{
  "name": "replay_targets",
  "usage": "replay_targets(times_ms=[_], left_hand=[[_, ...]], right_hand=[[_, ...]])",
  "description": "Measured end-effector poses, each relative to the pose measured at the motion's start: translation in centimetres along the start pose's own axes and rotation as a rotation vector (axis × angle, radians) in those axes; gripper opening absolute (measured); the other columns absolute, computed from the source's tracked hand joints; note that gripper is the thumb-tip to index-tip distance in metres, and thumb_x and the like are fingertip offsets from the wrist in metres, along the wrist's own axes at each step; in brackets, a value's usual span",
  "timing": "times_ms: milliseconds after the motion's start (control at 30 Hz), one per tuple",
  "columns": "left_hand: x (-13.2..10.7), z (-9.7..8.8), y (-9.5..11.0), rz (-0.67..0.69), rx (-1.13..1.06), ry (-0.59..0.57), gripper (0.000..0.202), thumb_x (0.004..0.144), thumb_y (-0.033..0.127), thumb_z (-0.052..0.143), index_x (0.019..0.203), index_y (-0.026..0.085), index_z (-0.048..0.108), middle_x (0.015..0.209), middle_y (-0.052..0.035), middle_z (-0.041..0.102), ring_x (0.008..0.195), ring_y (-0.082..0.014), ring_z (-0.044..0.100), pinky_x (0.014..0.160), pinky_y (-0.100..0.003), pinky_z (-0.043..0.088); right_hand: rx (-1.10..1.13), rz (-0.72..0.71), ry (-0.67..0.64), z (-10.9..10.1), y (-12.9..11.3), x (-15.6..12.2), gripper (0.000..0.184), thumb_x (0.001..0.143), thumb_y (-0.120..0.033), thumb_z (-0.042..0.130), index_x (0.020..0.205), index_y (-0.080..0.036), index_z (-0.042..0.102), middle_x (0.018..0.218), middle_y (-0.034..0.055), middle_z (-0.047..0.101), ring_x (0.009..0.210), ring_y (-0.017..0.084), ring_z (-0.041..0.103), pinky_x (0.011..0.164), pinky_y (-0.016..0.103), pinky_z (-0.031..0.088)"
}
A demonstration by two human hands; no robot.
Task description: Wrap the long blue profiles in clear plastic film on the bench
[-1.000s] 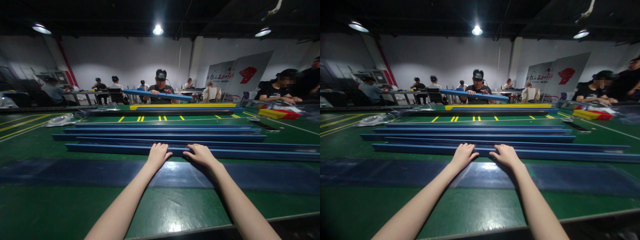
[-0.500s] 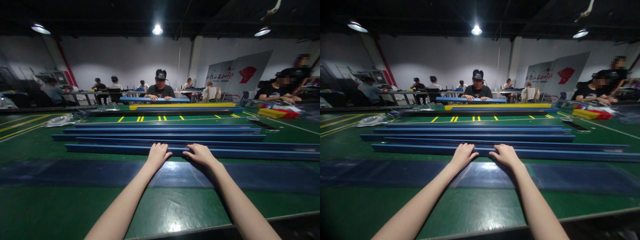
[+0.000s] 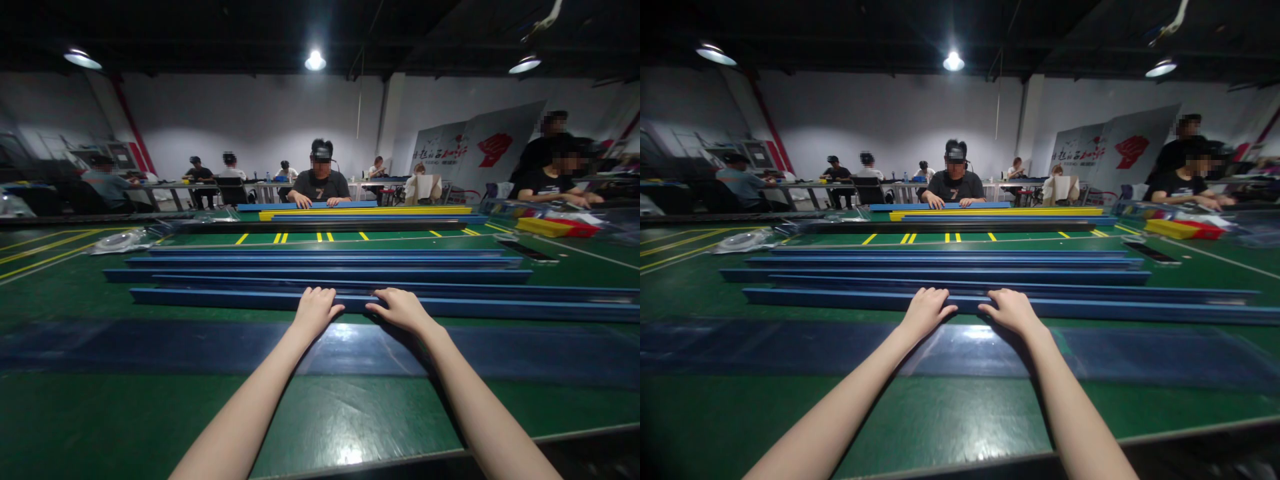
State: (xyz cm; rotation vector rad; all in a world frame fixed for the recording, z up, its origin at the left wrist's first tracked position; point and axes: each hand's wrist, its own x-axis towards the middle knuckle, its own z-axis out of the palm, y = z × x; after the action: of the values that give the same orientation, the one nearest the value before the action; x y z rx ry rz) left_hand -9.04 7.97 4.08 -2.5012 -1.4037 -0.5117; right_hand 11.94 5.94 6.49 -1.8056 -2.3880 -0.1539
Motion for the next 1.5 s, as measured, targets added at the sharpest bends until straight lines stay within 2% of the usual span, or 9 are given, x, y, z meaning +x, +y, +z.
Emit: replay_targets(times_ms=[867,1133,1333,1500], left_hand=[[0.1,-0.3,0.1,-0.005,-0.01,-0.009,0.025,0.083,0.042,0.049,0.085,0.018,0.054,0.085,-0.0062,0.064,0.083,-0.021,0.056,0.072,-0.032,0.034],[0.1,-0.4,0.1,-0.002,0.021,-0.006,0.028,0.083,0.043,0.047,0.089,0.017,0.053,0.085,-0.0066,0.064,0.083,-0.0211,0.057,0.072,-0.031,0.035],[0.1,-0.2,0.1,0.004,0.013,0.0,0.027,0.083,0.044,0.048,0.087,0.017,0.054,0.084,-0.0063,0.064,0.083,-0.0215,0.057,0.071,-0.032,0.035],[0.0,-0.2,0.1,0.0,0.021,-0.006,0.027,0.083,0.043,0.048,0.087,0.017,0.054,0.084,-0.0064,0.064,0.083,-0.0215,0.057,0.071,-0.032,0.035]], right_hand=[[-0.018,-0.004,-0.001,0.0,0.0,-0.1,0.04,0.085,-0.048,0.038,0.103,-0.021,0.061,0.103,0.008,0.064,0.096,0.021,0.058,0.07,0.025,0.04],[-0.028,-0.067,0.055,-0.1,-0.5,-0.2,0.04,0.085,-0.047,0.037,0.11,-0.02,0.054,0.102,0.0082,0.064,0.093,0.021,0.059,0.072,0.027,0.04],[-0.079,-0.09,0.087,0.0,-2.0,0.6,0.039,0.086,-0.047,0.034,0.1,-0.019,0.059,0.1,0.0092,0.064,0.092,0.021,0.058,0.075,0.028,0.038],[-0.064,-0.115,0.043,0.3,-2.4,1.1,0.038,0.086,-0.049,0.034,0.092,-0.022,0.06,0.094,0.0066,0.065,0.09,0.02,0.059,0.067,0.026,0.038]])
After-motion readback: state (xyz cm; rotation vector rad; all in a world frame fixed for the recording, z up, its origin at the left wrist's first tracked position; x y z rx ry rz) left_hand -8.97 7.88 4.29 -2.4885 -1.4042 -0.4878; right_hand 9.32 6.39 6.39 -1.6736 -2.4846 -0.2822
